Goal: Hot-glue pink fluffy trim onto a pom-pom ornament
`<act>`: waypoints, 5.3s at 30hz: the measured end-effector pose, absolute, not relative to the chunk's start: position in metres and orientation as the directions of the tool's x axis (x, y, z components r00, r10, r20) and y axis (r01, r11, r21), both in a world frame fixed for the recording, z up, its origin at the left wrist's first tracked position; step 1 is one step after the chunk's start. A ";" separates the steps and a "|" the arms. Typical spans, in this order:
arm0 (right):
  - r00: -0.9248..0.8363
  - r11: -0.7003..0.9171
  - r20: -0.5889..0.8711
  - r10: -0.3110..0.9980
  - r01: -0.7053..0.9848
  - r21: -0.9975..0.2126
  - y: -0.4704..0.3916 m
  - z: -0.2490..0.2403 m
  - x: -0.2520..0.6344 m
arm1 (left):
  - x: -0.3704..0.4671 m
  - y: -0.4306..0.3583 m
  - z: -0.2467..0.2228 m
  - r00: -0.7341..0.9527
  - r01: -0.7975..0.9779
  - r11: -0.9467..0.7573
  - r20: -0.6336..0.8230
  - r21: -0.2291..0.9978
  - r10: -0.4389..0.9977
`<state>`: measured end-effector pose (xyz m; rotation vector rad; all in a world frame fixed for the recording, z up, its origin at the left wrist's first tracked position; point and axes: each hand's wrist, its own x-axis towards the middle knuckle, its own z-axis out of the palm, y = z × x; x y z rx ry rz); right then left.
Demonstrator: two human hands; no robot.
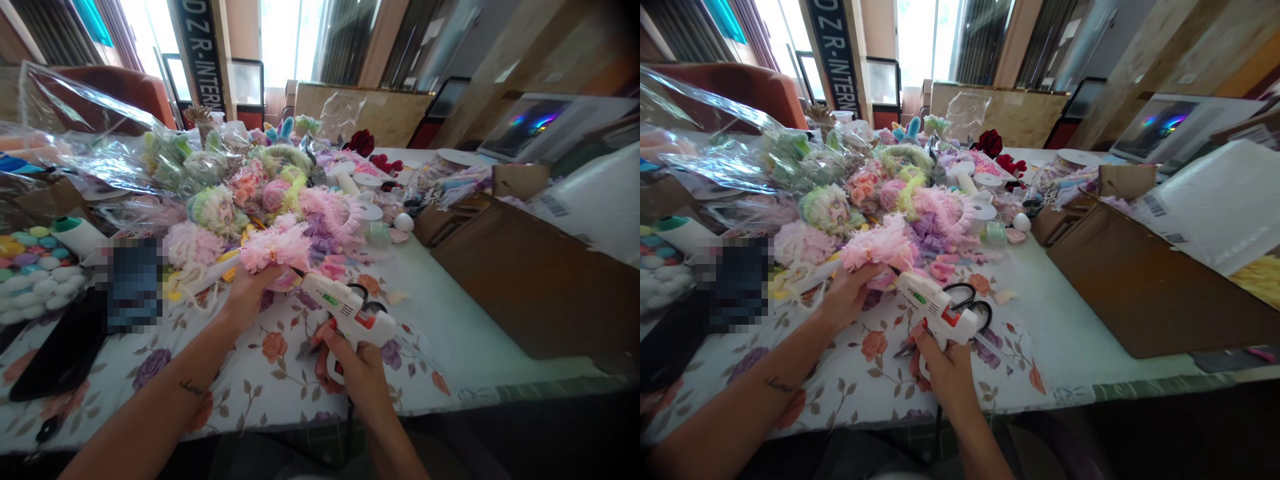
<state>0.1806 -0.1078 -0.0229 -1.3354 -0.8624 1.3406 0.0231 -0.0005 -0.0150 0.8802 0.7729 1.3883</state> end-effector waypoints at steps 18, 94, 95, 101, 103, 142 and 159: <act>0.137 -0.220 -0.246 0.959 -0.181 -0.959 -0.108 -0.021 0.179 | 0.022 0.001 -0.017 0.055 -0.458 -0.019 0.050 0.889 0.997; -0.028 0.414 0.439 0.898 0.387 -0.824 0.002 -0.017 0.188 | 0.026 -0.004 -0.011 0.122 -0.542 0.145 -0.093 0.828 0.988; -0.016 0.403 0.428 0.904 0.369 -0.837 0.001 -0.018 0.189 | 0.026 -0.005 -0.011 0.131 -0.531 0.149 -0.093 0.834 0.987; 0.040 0.334 0.355 0.934 0.260 -0.906 -0.005 -0.018 0.190 | 0.027 -0.006 -0.014 0.168 -0.464 0.116 -0.042 0.878 0.985; 0.046 0.314 0.333 0.942 0.237 -0.920 -0.005 -0.017 0.190 | 0.026 -0.005 -0.015 0.169 -0.459 0.105 -0.030 0.882 0.985; 0.063 0.556 0.632 0.772 0.416 -0.720 -0.003 -0.032 0.183 | 0.033 -0.013 -0.009 0.046 -0.549 0.116 -0.108 0.827 0.993; 0.071 0.521 0.593 0.802 0.400 -0.754 -0.003 -0.029 0.184 | 0.029 -0.010 -0.009 0.147 -0.544 0.201 -0.143 0.815 0.979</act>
